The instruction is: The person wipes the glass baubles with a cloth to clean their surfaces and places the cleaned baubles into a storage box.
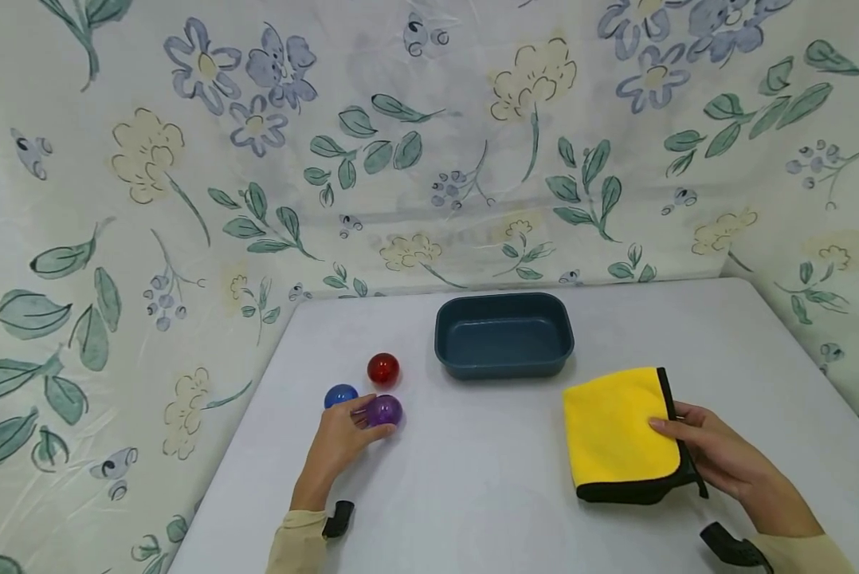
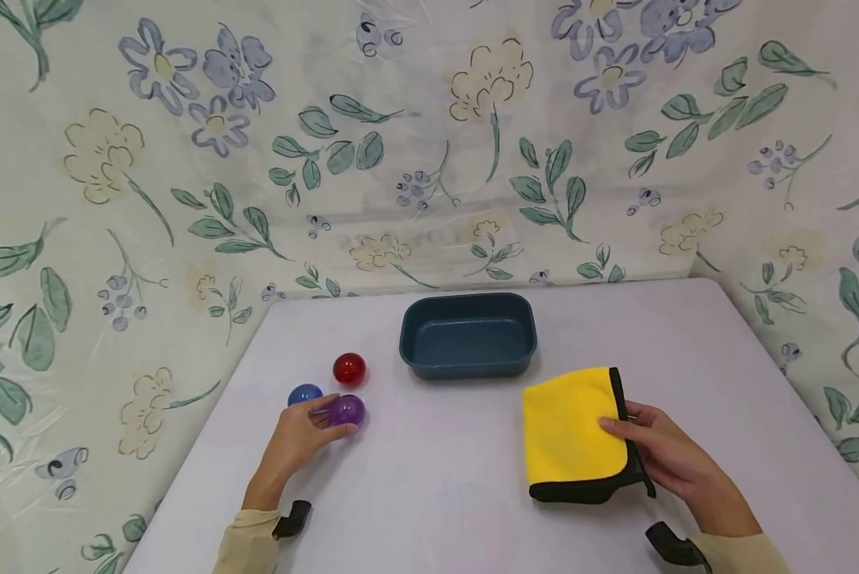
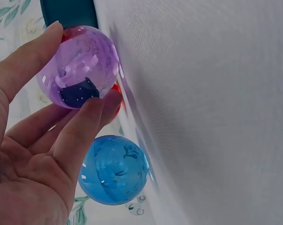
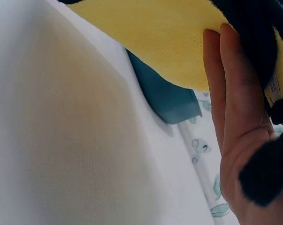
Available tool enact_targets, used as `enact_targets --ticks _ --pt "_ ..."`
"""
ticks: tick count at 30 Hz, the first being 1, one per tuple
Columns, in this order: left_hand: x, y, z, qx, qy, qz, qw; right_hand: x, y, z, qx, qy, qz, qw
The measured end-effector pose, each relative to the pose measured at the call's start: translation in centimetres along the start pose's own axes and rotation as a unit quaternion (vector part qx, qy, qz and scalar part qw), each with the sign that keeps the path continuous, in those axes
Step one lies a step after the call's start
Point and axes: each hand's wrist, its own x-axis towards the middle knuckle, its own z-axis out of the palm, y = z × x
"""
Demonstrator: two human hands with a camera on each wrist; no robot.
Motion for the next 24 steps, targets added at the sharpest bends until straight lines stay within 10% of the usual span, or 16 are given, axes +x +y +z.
enact_targets --ticks 13,24 --pt "0.4 1.5 0.1 -0.016 0.003 0.016 0.9998 1.4 -1.5 1.6 -0.039 0.011 -0.021 0.999" --pt "1.4 6.9 -1.0 -0.116 -0.005 0.083 0.9897 4.0 -3.6 4.1 -0.057 0.032 -0.038 0.997"
